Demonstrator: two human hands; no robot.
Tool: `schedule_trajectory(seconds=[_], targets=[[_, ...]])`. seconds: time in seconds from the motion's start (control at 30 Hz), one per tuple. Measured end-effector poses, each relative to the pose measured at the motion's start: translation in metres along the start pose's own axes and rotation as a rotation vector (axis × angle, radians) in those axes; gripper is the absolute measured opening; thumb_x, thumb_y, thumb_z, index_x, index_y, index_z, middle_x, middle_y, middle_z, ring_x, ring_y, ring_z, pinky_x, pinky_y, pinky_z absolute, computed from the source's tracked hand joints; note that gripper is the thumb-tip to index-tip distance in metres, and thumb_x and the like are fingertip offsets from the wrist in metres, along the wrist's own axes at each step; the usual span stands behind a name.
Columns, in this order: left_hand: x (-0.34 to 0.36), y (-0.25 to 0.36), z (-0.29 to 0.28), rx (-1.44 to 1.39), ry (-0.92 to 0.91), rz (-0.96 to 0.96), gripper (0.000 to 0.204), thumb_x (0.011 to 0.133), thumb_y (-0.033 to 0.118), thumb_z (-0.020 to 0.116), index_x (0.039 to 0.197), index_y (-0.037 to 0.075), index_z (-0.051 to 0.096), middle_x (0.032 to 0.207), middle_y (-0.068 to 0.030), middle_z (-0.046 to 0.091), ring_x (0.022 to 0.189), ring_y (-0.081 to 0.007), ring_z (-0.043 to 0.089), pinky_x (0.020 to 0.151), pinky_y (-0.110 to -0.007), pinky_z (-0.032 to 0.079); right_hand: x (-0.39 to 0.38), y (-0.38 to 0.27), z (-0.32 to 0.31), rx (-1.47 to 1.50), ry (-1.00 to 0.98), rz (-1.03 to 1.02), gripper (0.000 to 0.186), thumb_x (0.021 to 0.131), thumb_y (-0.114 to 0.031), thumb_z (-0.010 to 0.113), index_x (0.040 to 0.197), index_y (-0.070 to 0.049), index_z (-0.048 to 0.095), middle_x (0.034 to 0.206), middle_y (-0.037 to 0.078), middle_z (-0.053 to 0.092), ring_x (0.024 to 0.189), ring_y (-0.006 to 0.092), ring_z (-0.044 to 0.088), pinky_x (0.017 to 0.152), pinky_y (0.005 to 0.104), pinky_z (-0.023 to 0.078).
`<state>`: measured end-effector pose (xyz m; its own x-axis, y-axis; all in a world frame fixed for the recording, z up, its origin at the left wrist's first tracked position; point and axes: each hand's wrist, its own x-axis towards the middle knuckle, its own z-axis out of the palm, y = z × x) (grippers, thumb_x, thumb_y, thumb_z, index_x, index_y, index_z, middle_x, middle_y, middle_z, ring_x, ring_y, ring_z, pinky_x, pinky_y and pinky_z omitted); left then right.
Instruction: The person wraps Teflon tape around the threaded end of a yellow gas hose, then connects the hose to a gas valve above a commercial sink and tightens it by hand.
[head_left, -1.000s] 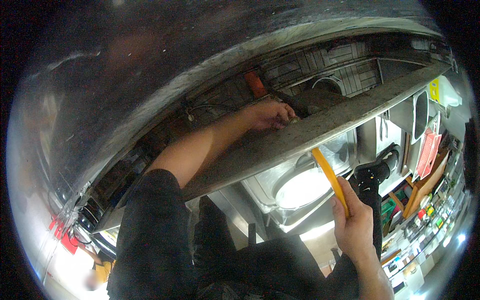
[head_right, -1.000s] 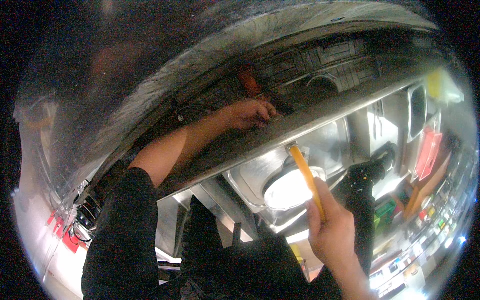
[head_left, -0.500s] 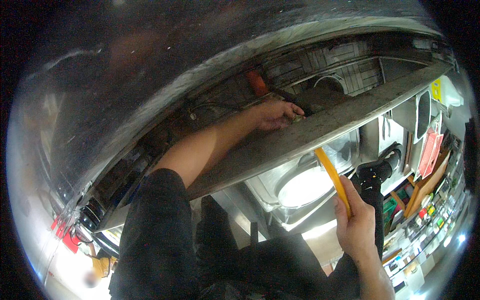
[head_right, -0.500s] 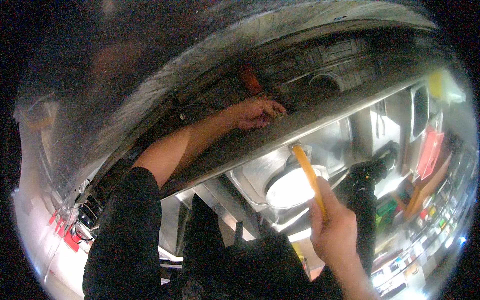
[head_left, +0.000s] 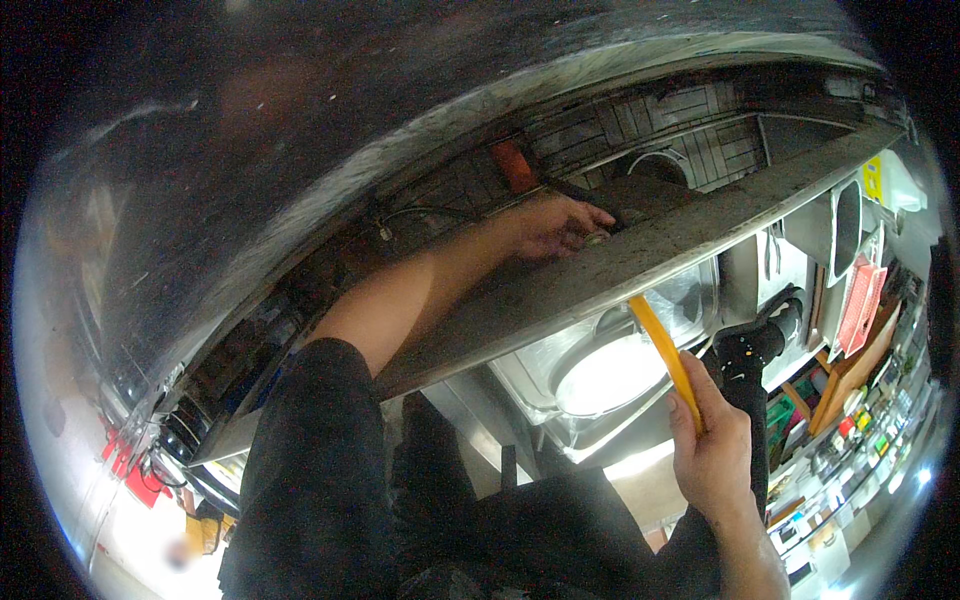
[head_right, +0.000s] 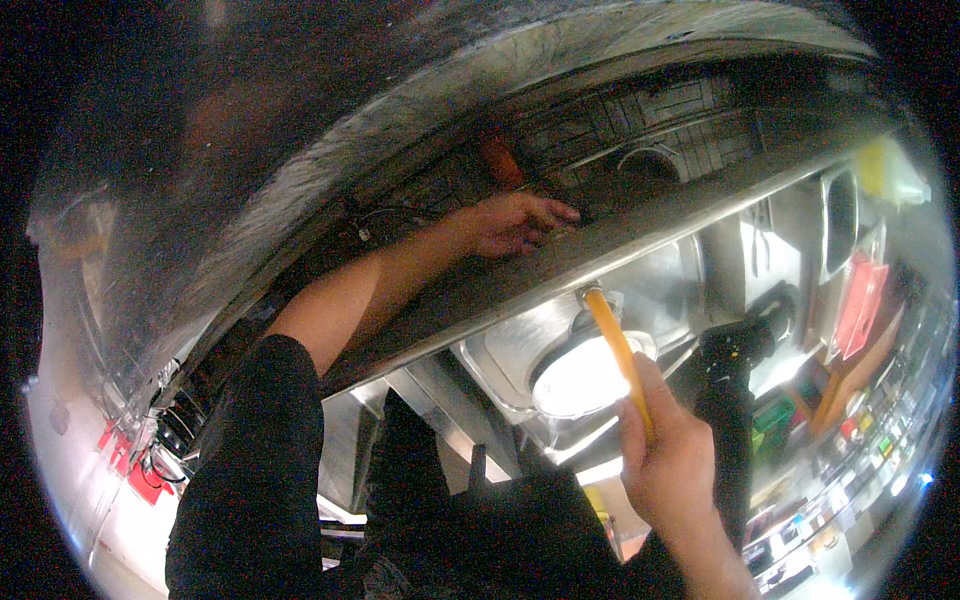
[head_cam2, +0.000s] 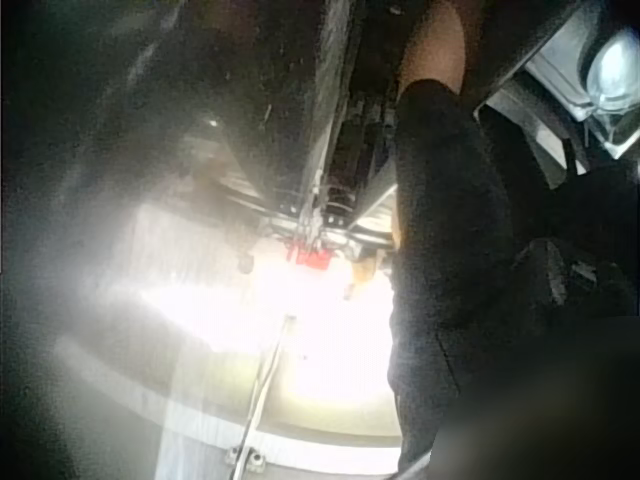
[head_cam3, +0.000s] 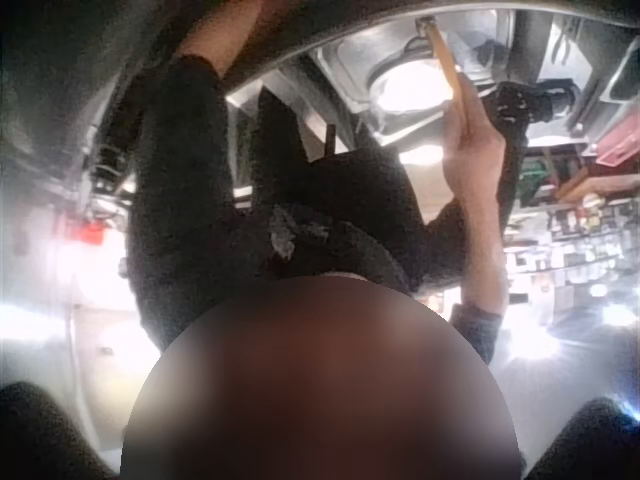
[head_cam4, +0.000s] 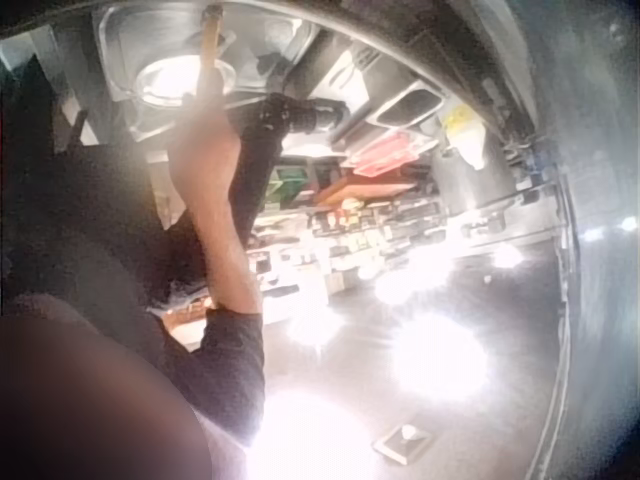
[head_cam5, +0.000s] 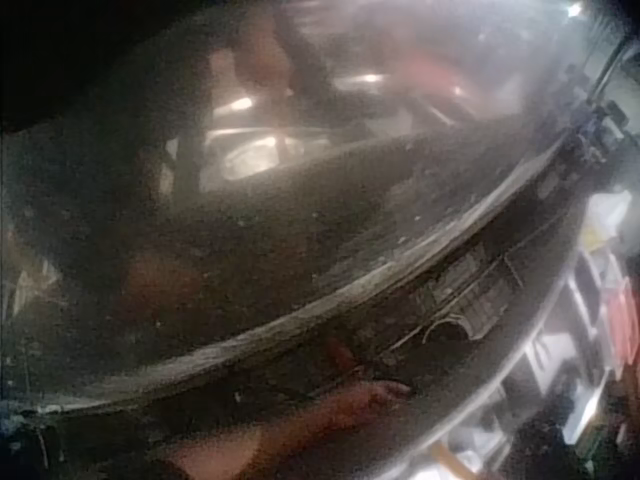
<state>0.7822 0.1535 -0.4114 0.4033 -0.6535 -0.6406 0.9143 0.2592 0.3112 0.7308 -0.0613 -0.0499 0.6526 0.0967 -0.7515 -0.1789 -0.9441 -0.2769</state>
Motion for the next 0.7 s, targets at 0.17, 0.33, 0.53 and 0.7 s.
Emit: schedule_trajectory(seconds=[0.17,0.33,0.53,0.7], targets=[[0.008,0.0,0.01,0.064,0.086,-0.169,0.037,0.106,0.032,0.068,0.136,0.012,0.072,0.138,-0.0055,0.07,0.078,-0.0147,0.063,0.065,-0.035,0.055,-0.001,-0.001,-0.002,0.03,-0.006,0.008,0.046,0.107,-0.018,0.067,0.151,-0.006,0.062,0.109,0.03,0.077,0.095,0.0465,0.078,0.081,0.0473,0.062],[0.007,0.002,-0.001,-0.02,-0.076,0.046,0.043,0.105,0.041,0.071,0.138,0.013,0.071,0.131,-0.006,0.072,0.083,-0.0202,0.066,0.067,-0.039,0.056,0.0,0.0,0.001,-0.024,0.025,-0.086,0.048,0.11,-0.011,0.062,0.154,0.006,0.058,0.087,0.018,0.074,0.073,0.0176,0.07,0.074,0.0334,0.057],[0.011,0.002,0.004,0.259,0.071,-0.06,0.043,0.101,0.037,0.075,0.137,0.015,0.07,0.124,-0.0062,0.074,0.091,-0.0184,0.064,0.072,-0.035,0.055,0.0,0.0,-0.001,0.021,-0.007,-0.013,0.046,0.107,-0.018,0.066,0.151,-0.005,0.061,0.112,0.03,0.077,0.096,0.0467,0.078,0.082,0.0478,0.062],[0.009,0.002,0.003,0.006,0.12,-0.038,0.037,0.099,0.033,0.076,0.13,0.014,0.074,0.117,-0.0046,0.074,0.093,-0.0195,0.062,0.073,-0.033,0.052,0.0,-0.001,-0.002,0.008,-0.001,-0.036,0.047,0.107,-0.019,0.066,0.152,-0.005,0.06,0.111,0.03,0.077,0.096,0.0471,0.078,0.083,0.0481,0.062]])
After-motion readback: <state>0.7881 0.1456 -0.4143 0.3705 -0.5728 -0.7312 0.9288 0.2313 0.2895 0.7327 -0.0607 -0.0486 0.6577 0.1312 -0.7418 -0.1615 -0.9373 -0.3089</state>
